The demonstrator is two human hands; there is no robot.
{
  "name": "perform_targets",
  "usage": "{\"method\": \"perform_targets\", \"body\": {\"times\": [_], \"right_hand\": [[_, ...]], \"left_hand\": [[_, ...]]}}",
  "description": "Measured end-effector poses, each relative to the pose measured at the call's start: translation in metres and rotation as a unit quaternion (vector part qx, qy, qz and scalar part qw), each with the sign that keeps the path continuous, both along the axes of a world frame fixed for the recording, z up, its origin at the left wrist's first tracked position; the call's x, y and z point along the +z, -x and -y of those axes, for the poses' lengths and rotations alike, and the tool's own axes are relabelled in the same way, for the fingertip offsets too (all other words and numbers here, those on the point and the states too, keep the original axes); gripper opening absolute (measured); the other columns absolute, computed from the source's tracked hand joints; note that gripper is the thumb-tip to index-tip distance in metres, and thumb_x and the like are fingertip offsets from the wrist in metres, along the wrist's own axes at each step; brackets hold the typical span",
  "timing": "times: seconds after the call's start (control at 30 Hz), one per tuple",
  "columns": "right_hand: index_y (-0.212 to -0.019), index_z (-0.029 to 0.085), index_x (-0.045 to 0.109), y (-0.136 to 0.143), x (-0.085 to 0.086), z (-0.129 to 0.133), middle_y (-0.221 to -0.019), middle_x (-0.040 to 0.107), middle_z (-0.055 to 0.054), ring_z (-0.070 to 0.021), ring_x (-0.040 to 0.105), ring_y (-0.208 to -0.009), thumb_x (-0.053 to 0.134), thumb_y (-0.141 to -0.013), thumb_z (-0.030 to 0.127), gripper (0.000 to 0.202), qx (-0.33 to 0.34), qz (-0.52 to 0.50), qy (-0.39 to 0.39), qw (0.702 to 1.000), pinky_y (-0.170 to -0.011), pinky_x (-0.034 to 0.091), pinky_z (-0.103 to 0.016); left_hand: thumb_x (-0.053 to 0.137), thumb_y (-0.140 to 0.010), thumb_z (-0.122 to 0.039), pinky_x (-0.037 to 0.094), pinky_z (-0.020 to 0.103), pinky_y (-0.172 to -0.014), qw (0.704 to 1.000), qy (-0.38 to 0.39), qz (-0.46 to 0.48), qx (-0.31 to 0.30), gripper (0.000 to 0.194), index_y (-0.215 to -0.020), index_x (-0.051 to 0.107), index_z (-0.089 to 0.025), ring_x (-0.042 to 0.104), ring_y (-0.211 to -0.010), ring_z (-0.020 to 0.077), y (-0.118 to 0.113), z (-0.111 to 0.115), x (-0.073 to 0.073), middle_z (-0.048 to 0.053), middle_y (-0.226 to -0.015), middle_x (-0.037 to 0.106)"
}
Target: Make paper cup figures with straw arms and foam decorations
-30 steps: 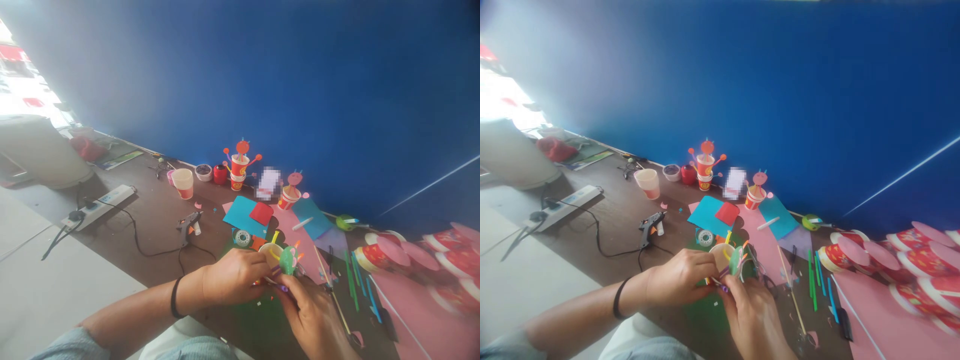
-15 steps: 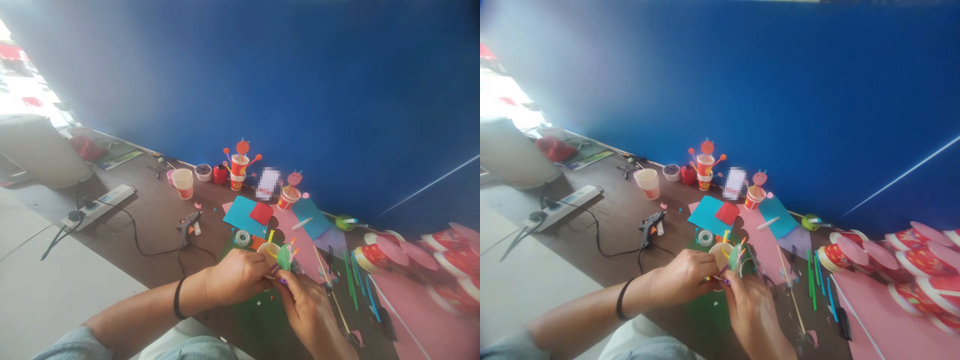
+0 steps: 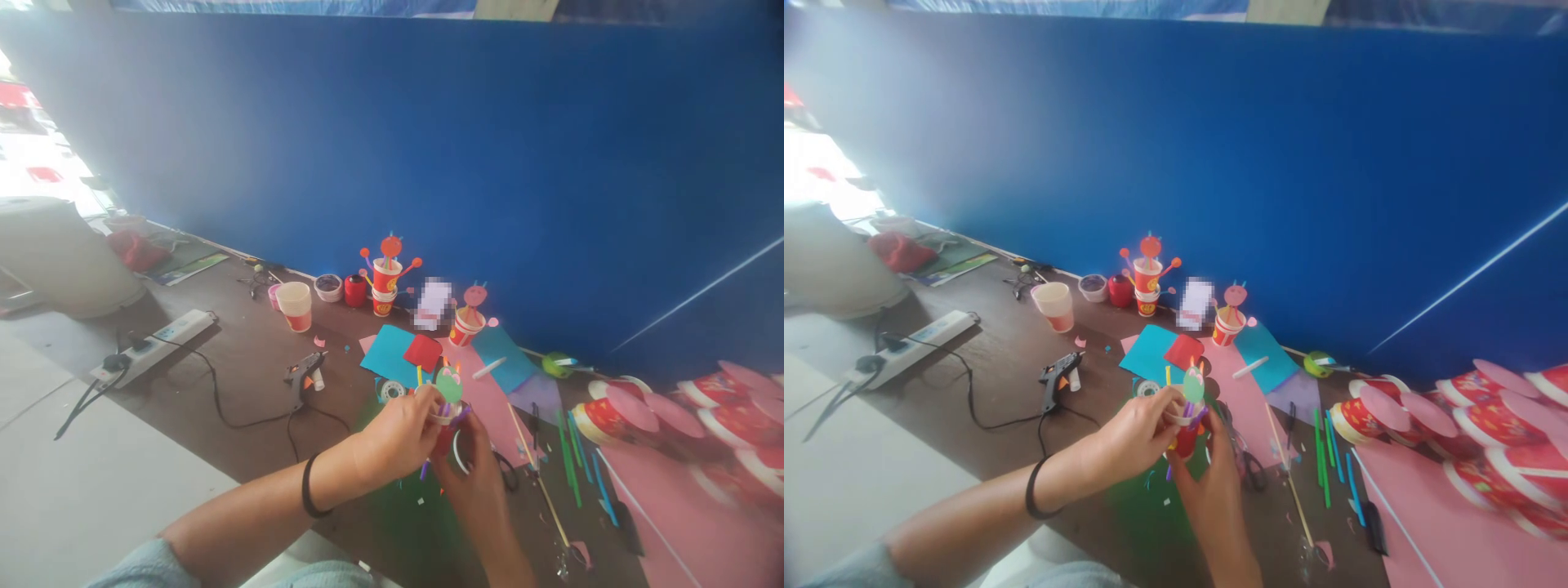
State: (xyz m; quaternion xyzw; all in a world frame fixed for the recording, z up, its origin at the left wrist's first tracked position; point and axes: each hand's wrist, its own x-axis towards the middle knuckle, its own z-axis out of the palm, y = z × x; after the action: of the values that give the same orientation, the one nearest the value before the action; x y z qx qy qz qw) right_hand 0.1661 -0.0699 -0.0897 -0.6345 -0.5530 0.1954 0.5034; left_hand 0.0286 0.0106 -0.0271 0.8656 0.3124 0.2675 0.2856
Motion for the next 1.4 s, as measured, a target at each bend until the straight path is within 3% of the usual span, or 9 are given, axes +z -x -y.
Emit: {"method": "perform_targets", "body": {"times": [0.17,0.37,0.47,0.6,0.8,0.9,1.03,1.27,1.4], "right_hand": [[-0.12,0.018,0.046,-0.007,0.002,-0.016,-0.104,0.064,-0.011,-0.0246,0.063,-0.092,0.066,-0.075,0.03,0.05,0.003,-0.074,0.034,0.997,-0.075,0.054,-0.038],[-0.127,0.021,0.04,-0.019,0.015,-0.025,-0.123,0.057,-0.013,-0.0259,0.058,-0.108,0.068,-0.076,0.031,0.059,0.085,-0.261,0.021,0.961,-0.09,0.048,-0.044],[-0.128,0.021,0.04,-0.021,0.02,-0.027,-0.125,0.056,-0.012,-0.0259,0.057,-0.11,0.066,-0.079,0.03,0.056,0.137,-0.303,0.014,0.943,-0.094,0.044,-0.047],[-0.127,0.022,0.044,-0.021,0.025,-0.03,-0.124,0.057,-0.01,-0.0261,0.054,-0.114,0.066,-0.079,0.028,0.053,0.201,-0.293,0.035,0.934,-0.097,0.042,-0.045],[-0.126,0.029,0.047,-0.03,0.021,-0.037,-0.127,0.056,-0.006,-0.0251,0.052,-0.117,0.065,-0.08,0.027,0.049,0.196,-0.228,0.02,0.954,-0.098,0.042,-0.042],[-0.125,0.029,0.048,-0.036,0.011,-0.043,-0.125,0.057,-0.006,-0.0262,0.051,-0.117,0.068,-0.075,0.026,0.054,0.146,-0.154,0.025,0.977,-0.097,0.042,-0.045],[-0.124,0.023,0.049,-0.04,-0.017,-0.051,-0.12,0.059,-0.011,-0.0275,0.056,-0.11,0.068,-0.073,0.033,0.055,-0.007,-0.087,-0.009,0.996,-0.092,0.045,-0.046],[-0.1,0.014,0.058,-0.064,-0.072,-0.051,-0.095,0.064,-0.012,-0.0237,0.06,-0.084,0.055,-0.081,0.039,0.031,-0.216,-0.002,-0.131,0.968,-0.078,0.048,-0.04],[-0.097,0.013,0.06,-0.083,-0.089,-0.047,-0.09,0.064,-0.012,-0.023,0.06,-0.079,0.056,-0.079,0.041,0.033,-0.252,0.025,-0.145,0.956,-0.075,0.048,-0.037]], "left_hand": [[0.045,-0.072,-0.002,0.05,0.026,-0.064,0.998,0.016,0.046,-0.036,0.052,-0.121,0.04,-0.016,0.061,-0.067,0.0123,-0.007,0.004,0.012,0.008,-0.102,0.061],[0.067,-0.069,-0.02,0.052,0.031,-0.071,0.98,0.037,0.184,0.073,0.07,-0.131,0.033,-0.022,0.056,-0.093,0.0187,-0.002,-0.012,-0.008,0.012,-0.121,0.049],[0.078,-0.06,-0.027,0.049,0.037,-0.084,0.964,0.169,0.206,-0.016,0.085,-0.133,0.034,-0.019,0.052,-0.11,0.026,-0.005,-0.03,-0.024,0.014,-0.125,0.051],[0.078,-0.062,-0.033,0.046,0.039,-0.09,0.917,0.311,0.212,-0.131,0.07,-0.124,0.048,-0.017,0.055,-0.108,0.0278,-0.014,-0.042,-0.032,0.011,-0.118,0.059],[0.079,-0.06,-0.031,0.049,0.034,-0.083,0.9,0.344,0.234,-0.133,0.057,-0.11,0.056,-0.015,0.06,-0.096,0.0247,-0.02,-0.048,-0.032,0.008,-0.104,0.065],[0.079,-0.06,-0.029,0.049,0.033,-0.081,0.905,0.33,0.247,-0.102,0.057,-0.11,0.057,-0.014,0.061,-0.094,0.0241,-0.023,-0.058,-0.029,0.008,-0.101,0.066],[0.079,-0.06,-0.027,0.05,0.03,-0.078,0.903,0.304,0.296,-0.068,0.051,-0.105,0.059,-0.014,0.062,-0.09,0.0221,-0.037,-0.083,-0.013,0.007,-0.098,0.067],[0.079,-0.059,-0.024,0.051,0.029,-0.075,0.925,0.2,0.323,0.004,0.06,-0.112,0.053,-0.016,0.064,-0.089,0.0194,-0.096,-0.15,0.031,0.009,-0.105,0.066],[0.077,-0.062,-0.022,0.051,0.026,-0.072,0.937,0.165,0.304,0.047,0.05,-0.107,0.055,-0.017,0.064,-0.085,0.0176,-0.131,-0.18,0.038,0.007,-0.099,0.067]]}}
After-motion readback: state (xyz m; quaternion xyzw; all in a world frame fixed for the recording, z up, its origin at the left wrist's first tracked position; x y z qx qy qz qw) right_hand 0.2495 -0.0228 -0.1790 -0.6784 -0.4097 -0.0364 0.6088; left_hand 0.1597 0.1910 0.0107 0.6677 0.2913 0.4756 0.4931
